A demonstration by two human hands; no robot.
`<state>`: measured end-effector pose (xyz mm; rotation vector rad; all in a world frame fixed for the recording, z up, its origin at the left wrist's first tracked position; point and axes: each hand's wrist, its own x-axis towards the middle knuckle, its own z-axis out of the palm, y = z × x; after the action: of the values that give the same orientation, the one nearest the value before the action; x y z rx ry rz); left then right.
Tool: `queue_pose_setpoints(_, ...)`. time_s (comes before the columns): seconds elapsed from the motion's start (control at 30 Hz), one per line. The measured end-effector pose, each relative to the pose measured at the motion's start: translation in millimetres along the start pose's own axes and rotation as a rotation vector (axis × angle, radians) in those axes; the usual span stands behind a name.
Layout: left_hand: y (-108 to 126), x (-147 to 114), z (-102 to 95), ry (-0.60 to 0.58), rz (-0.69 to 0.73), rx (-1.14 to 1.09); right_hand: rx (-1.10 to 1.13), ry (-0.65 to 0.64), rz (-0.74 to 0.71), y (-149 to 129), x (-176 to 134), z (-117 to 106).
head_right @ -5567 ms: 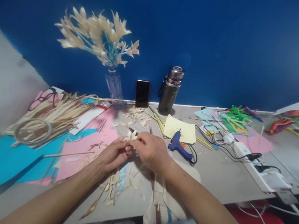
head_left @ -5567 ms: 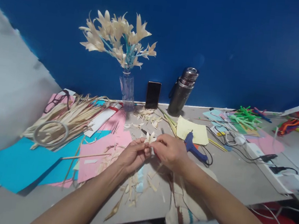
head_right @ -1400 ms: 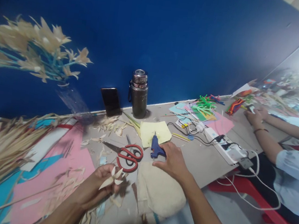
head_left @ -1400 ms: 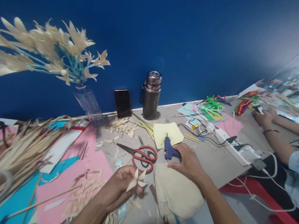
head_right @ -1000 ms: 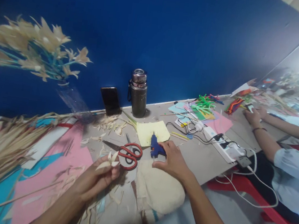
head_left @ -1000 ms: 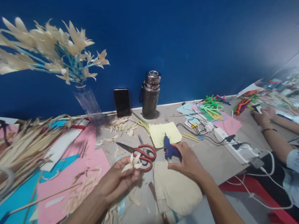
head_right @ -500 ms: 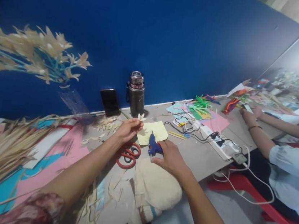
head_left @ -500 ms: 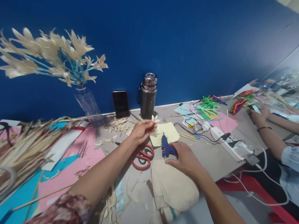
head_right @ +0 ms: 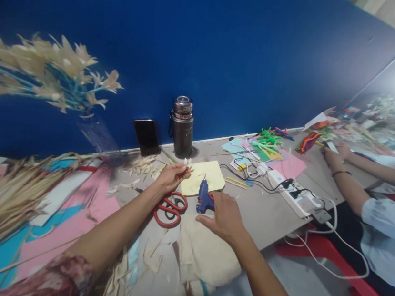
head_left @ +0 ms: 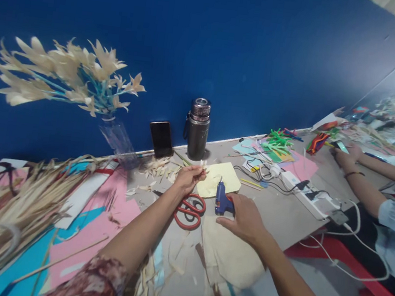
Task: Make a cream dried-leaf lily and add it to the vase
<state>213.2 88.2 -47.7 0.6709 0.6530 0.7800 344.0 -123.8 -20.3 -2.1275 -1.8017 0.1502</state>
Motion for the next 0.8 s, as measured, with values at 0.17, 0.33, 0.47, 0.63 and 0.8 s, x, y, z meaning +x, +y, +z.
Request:
queue_pose_setpoints(0.17, -1, 2, -1.9, -0.003, -0.015, -0.029, 0.240, 0.052, 0.089, 14, -6, 2)
queue_pose_setpoints(0.33, 5, -2, -5.6, -0.042, -0.048, -0.108, 0.844, 0.166, 0.187, 38, -4, -7)
queue_pose_setpoints(0.47, 17, -7, -7.6, -0.082, -0.060, -0.187, 1.173, 0.095, 0.149, 37, 13, -27)
queue_pose_setpoints(0.63, 44, -31, -11.4, -0.086, -0.043, -0.215, 1.227, -0.128, 0.010, 20, 32, -40)
queue_pose_setpoints(0.8, 75, -85, -30.0, -0.055, -0.013, -0.199, 0.948, -0.289, 0.044, 4, 43, -33)
